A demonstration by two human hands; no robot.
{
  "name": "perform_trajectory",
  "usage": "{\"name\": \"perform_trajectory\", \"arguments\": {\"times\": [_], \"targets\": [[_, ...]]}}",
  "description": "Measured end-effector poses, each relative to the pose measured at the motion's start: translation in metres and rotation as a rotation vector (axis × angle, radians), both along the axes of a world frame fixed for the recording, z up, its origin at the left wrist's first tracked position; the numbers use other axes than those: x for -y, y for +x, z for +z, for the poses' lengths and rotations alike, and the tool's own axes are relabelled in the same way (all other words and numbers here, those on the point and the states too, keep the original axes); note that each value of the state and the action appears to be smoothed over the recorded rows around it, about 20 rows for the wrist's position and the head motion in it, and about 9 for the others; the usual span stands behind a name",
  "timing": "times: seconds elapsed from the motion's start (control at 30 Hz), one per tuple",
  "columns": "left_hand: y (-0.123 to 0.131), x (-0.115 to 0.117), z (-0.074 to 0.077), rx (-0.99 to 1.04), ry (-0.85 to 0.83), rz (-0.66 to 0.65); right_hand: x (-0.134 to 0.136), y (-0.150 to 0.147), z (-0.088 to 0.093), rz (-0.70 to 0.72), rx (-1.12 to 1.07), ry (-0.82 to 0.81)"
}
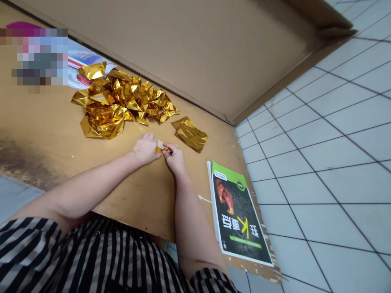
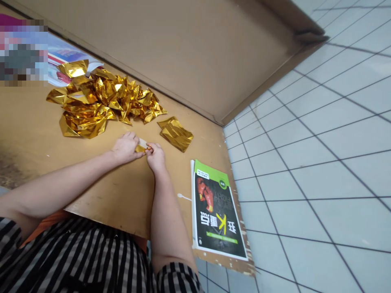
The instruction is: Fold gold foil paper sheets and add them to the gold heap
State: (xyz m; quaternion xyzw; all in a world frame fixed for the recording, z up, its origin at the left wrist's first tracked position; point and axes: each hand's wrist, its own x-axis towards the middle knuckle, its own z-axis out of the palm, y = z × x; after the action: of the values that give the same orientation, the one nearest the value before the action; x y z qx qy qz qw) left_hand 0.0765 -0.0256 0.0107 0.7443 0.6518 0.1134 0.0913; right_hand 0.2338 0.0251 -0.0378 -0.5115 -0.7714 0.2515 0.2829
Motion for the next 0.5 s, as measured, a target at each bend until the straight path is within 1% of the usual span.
{"name": "perform_trajectory", "arguments": {"times": [0.1,0.23,0.37,0.5], "targets": [[-0.001,0.0,0.001,-0.003,-0.007,-0.002,-0.002,0.003,0.0,-0.082,0.036,0.017],[-0.002,-0.001,-0.002,0.0,0.025,-0.021,-0.005,0.008,0.0,-0.172,0.097,0.025],[-0.004,-0.003,-0.009,0.018,0.061,-0.043,-0.005,0.01,0.0,-0.165,0.123,0.03],[-0.015,-0.01,-0.019,0.056,0.135,-0.1,-0.003,0.009,0.002,-0.156,0.129,0.016]]}}
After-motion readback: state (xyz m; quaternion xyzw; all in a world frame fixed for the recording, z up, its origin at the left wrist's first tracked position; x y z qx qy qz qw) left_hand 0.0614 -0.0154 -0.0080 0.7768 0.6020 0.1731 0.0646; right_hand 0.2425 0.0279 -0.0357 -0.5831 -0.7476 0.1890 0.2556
